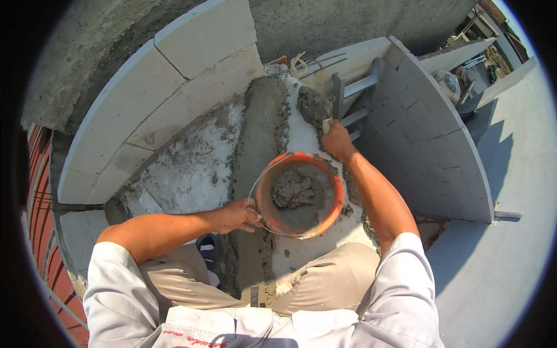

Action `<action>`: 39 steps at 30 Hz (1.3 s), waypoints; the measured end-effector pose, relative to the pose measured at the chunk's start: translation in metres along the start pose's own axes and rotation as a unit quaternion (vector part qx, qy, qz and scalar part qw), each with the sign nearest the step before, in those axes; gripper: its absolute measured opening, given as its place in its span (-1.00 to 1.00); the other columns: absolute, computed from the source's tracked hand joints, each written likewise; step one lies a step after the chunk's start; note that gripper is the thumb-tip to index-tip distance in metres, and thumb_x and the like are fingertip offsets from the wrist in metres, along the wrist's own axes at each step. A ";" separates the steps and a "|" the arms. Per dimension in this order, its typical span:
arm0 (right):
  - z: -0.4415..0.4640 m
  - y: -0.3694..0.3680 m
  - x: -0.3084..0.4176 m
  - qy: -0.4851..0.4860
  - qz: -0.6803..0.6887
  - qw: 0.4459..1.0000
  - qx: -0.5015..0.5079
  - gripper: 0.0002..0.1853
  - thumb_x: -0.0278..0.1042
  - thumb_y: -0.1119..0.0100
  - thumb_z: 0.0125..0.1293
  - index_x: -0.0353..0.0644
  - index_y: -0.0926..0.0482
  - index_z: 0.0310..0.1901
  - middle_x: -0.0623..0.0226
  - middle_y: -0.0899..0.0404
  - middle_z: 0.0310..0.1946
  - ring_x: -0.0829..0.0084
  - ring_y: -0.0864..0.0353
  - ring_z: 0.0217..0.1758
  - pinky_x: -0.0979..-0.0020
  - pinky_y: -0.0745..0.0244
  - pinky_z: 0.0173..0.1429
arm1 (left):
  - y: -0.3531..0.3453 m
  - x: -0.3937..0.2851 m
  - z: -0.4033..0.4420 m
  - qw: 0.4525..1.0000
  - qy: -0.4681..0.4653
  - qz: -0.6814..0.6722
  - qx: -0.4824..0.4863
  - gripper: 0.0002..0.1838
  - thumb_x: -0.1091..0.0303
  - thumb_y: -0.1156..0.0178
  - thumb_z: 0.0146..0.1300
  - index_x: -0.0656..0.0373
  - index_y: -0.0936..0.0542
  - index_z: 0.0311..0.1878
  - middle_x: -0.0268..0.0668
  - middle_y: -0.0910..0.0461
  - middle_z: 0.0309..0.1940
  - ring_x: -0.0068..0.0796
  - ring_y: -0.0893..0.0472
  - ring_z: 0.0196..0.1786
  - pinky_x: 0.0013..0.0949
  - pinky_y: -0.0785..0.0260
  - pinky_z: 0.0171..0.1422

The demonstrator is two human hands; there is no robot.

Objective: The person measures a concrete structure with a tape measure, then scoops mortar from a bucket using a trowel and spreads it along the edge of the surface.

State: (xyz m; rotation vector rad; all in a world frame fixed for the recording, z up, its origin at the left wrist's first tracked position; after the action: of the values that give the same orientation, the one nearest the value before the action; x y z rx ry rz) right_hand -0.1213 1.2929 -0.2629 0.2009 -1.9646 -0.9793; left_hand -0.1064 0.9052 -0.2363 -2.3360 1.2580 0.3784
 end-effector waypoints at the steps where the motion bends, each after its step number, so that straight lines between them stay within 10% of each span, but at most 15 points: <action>1: 0.007 -0.006 0.004 0.002 -0.028 1.000 0.002 -0.46 -0.35 -0.30 0.30 -0.41 -0.48 0.27 -0.34 -0.64 0.05 -0.24 -0.66 0.20 0.02 -0.57 0.24 | 0.001 0.001 0.002 1.000 -0.006 -0.016 0.007 -0.59 0.30 -0.22 0.56 0.21 -0.39 0.33 -0.15 -0.56 0.21 -0.17 -0.57 0.36 0.19 -0.35 0.55; 11: -0.190 0.174 0.072 0.090 -0.152 0.982 0.069 -0.50 -0.44 -0.42 0.36 -0.09 -0.46 0.28 0.00 -0.70 0.03 0.03 -0.73 0.13 0.11 -0.61 0.19 | -0.005 -0.016 0.005 0.997 -0.065 0.030 -0.042 -0.76 0.28 -0.04 0.65 0.24 -0.41 0.18 -0.06 -0.57 0.14 -0.17 -0.67 0.24 0.03 -0.48 0.47; 17: -0.205 0.119 0.067 0.270 -0.530 0.803 -0.025 -0.83 -0.42 -0.23 0.37 -0.23 -0.58 -0.05 0.17 -0.64 -0.28 0.12 -0.72 -0.14 0.15 -0.64 -0.08 | -0.049 -0.091 0.004 0.970 -0.181 0.162 -0.034 -0.77 0.34 0.00 0.63 0.32 -0.39 0.13 -0.02 -0.57 0.02 -0.12 -0.76 0.07 -0.06 -0.69 0.21; 28: -0.231 0.033 -0.020 0.089 -0.199 0.936 0.278 -0.64 -0.12 -0.38 0.37 -0.21 -0.62 0.02 -0.07 -0.75 -0.28 -0.14 -0.77 -0.15 -0.09 -0.61 -0.01 | -0.060 -0.072 -0.002 0.988 -0.120 0.093 -0.015 -0.75 0.37 0.00 0.62 0.25 -0.32 0.21 0.00 -0.61 0.03 -0.14 -0.80 0.01 -0.06 -0.71 0.25; 34: -0.253 0.055 -0.019 0.015 -0.071 0.961 0.265 -0.57 -0.16 -0.36 0.38 -0.20 -0.66 0.18 -0.07 -0.77 -0.30 0.03 -0.76 -0.28 0.06 -0.57 -0.06 | -0.047 -0.049 0.001 0.994 -0.107 0.011 -0.024 -0.80 0.45 -0.05 0.58 0.26 -0.34 0.15 -0.05 -0.57 -0.03 -0.15 -0.81 -0.08 -0.08 -0.75 0.18; 39: -0.246 0.078 -0.017 0.018 -0.068 0.972 0.223 -0.60 -0.15 -0.40 0.37 -0.26 -0.66 0.08 0.15 -0.63 -0.50 0.33 -0.61 -0.41 0.23 -0.52 -0.18 | -0.026 -0.024 0.002 0.998 -0.054 0.035 0.006 -0.62 0.19 -0.17 0.61 0.27 -0.39 0.23 0.05 -0.51 0.31 0.01 -0.72 0.22 0.09 -0.57 0.44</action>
State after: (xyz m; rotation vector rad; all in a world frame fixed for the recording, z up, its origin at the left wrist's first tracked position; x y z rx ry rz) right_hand 0.0990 1.2169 -0.1511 0.6072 -2.1370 -0.5983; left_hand -0.0973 0.9357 -0.2207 -2.2328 1.2890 0.5121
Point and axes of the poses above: each hand's wrist, its own z-axis towards the middle knuckle, its own y-axis out of the back of the hand, x = y × z, the point moved 6 cm from there along z, towards the middle knuckle
